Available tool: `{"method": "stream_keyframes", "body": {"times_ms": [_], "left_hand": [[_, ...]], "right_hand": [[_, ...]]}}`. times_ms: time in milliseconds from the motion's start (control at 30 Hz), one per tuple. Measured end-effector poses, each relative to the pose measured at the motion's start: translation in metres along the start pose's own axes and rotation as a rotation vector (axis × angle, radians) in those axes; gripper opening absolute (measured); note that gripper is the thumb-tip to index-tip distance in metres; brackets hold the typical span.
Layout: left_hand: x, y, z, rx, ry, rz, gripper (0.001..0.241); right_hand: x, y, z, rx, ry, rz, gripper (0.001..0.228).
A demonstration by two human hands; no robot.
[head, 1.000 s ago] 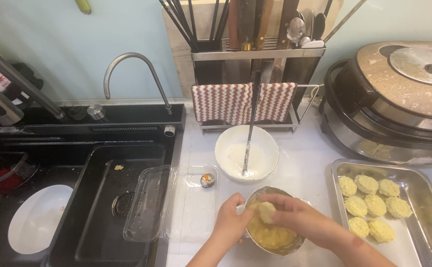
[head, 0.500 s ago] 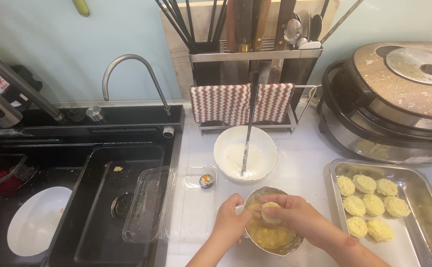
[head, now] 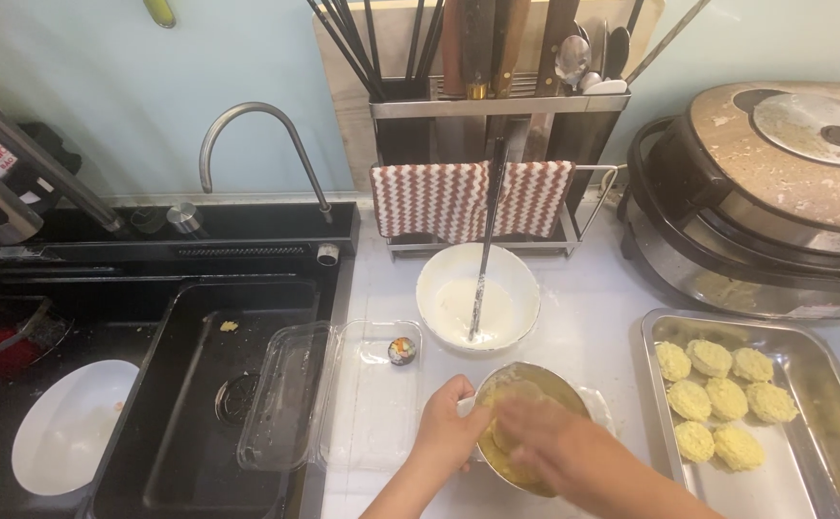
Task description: Shaping food mixture into patties and coating small rolls in batter.
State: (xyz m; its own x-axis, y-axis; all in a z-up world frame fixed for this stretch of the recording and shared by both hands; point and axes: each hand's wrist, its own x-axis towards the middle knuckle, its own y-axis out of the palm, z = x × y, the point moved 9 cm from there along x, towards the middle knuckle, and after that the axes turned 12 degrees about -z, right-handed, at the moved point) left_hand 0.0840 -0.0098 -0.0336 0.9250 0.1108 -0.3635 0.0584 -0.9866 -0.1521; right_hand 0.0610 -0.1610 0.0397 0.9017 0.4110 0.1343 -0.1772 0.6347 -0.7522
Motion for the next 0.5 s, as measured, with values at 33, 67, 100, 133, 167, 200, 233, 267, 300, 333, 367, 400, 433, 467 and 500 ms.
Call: {"method": "stream_keyframes", "body": {"times_ms": [33, 67, 100, 133, 167, 200, 233, 267, 300, 333, 367, 400, 433, 467, 500], "left_hand": [[0.000, 0.000, -0.001, 0.000, 0.000, 0.001, 0.016], [-0.001, 0.000, -0.001, 0.004, -0.001, 0.005, 0.018], [-0.001, 0.001, -0.001, 0.008, -0.002, 0.010, 0.019], [-0.001, 0.000, 0.000, 0.010, -0.003, 0.008, 0.019], [0.000, -0.001, 0.000, 0.010, 0.000, 0.006, 0.019], [0.000, 0.000, 0.002, 0.010, 0.003, 0.007, 0.020], [-0.001, -0.001, 0.002, 0.011, 0.002, 0.007, 0.020], [0.000, 0.000, 0.002, 0.021, 0.000, 0.006, 0.018], [0.000, 0.001, 0.002, 0.031, -0.001, 0.005, 0.017], [0.001, 0.002, 0.003, 0.031, 0.000, 0.005, 0.017], [0.002, 0.002, 0.005, 0.042, 0.003, 0.000, 0.017], [0.003, 0.000, 0.008, 0.054, 0.004, -0.007, 0.018], [-0.002, -0.002, 0.003, 0.055, 0.003, -0.009, 0.018], [-0.006, -0.003, -0.002, 0.075, -0.002, -0.014, 0.020], [-0.009, -0.005, -0.007, 0.095, -0.007, -0.020, 0.023]], "right_hand": [[-0.003, 0.002, -0.005, 0.000, 0.001, 0.000, 0.048], [-0.008, 0.011, 0.004, -0.090, -0.171, 0.070, 0.051], [-0.016, 0.021, 0.011, -0.180, -0.341, 0.144, 0.056], [-0.013, 0.019, 0.015, -0.178, -0.343, 0.144, 0.056], [-0.009, 0.014, 0.017, -0.171, -0.326, 0.106, 0.060], [-0.007, 0.008, 0.020, -0.165, -0.308, 0.069, 0.064], [-0.004, 0.008, 0.026, -0.164, -0.307, 0.068, 0.064], [0.000, 0.009, 0.027, -0.155, -0.257, 0.102, 0.065], [0.003, 0.010, 0.028, -0.145, -0.207, 0.136, 0.066], [0.005, 0.011, 0.029, -0.146, -0.208, 0.135, 0.066], [0.007, 0.015, 0.019, -0.165, -0.096, 0.182, 0.065], [0.008, 0.021, 0.009, -0.181, 0.016, 0.232, 0.063], [0.008, 0.026, 0.000, -0.179, 0.015, 0.232, 0.063], [0.009, 0.030, -0.006, -0.183, -0.029, 0.223, 0.059], [0.010, 0.033, -0.011, -0.187, -0.074, 0.214, 0.055]]}}
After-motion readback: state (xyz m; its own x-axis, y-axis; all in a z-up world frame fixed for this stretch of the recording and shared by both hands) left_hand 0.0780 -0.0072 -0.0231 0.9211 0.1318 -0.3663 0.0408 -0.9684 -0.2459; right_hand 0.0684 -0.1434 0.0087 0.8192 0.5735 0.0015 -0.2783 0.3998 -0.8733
